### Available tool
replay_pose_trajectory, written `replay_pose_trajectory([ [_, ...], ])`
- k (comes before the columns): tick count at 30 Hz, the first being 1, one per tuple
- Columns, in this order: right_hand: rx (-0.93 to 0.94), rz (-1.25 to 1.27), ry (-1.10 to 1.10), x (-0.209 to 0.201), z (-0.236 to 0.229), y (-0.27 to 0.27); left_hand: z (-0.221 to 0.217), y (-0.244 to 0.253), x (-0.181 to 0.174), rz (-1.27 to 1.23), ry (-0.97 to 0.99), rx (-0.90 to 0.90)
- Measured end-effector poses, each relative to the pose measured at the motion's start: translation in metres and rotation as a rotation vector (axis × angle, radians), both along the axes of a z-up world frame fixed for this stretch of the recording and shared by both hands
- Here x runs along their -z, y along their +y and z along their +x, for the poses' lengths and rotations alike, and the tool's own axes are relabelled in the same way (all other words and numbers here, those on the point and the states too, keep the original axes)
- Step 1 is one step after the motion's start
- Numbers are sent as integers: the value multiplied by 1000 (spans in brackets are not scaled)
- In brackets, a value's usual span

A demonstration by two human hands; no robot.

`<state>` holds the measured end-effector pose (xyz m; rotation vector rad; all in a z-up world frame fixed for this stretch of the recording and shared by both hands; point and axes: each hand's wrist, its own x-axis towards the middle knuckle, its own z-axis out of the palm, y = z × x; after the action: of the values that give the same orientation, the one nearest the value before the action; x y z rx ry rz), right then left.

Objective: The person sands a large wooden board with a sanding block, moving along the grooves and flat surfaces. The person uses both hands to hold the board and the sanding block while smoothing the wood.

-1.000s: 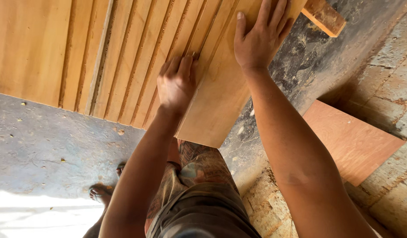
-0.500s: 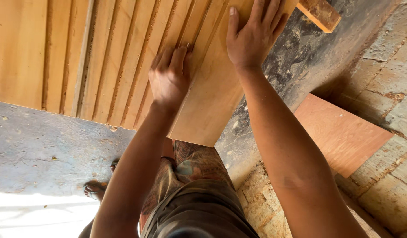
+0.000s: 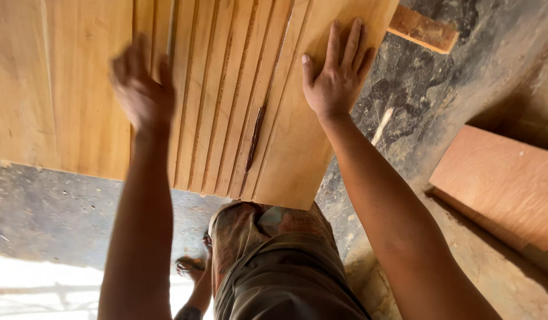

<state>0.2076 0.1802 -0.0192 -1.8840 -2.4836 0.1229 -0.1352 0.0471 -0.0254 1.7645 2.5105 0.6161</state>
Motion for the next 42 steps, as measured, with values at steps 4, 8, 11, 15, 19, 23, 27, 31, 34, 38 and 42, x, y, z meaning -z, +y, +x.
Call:
replay_pose_trajectory([
  [4, 11, -26, 2, 3, 4, -4, -54, 39, 4, -214, 9, -107],
  [8, -6, 76, 76, 14, 9, 1, -60, 75, 12, -409, 146, -290],
  [11, -24, 103, 259, 9, 0, -11, -62, 81, 13, -481, 167, -335],
  [15, 103, 178, 449, -13, -50, -73, -67, 84, 12, -541, 194, -312],
  [19, 256, 117, 504, -38, -112, -165, -65, 94, 10, -588, 263, -317],
  [23, 412, 137, 439, -32, -136, -187, -64, 93, 23, -585, 333, -358],
  [27, 409, 196, 469, -17, -134, -177, -73, 86, 36, -509, 342, -317],
  [31, 459, 216, 458, -20, -131, -222, -76, 82, 47, -483, 373, -296],
  [34, 477, 203, 419, -31, -133, -250, -78, 81, 49, -449, 373, -299],
  [38, 495, 252, 409, -22, -141, -216, -78, 82, 51, -488, 351, -298],
  [42, 490, 245, 412, 4, -149, -161, -82, 72, 51, -502, 404, -324],
])
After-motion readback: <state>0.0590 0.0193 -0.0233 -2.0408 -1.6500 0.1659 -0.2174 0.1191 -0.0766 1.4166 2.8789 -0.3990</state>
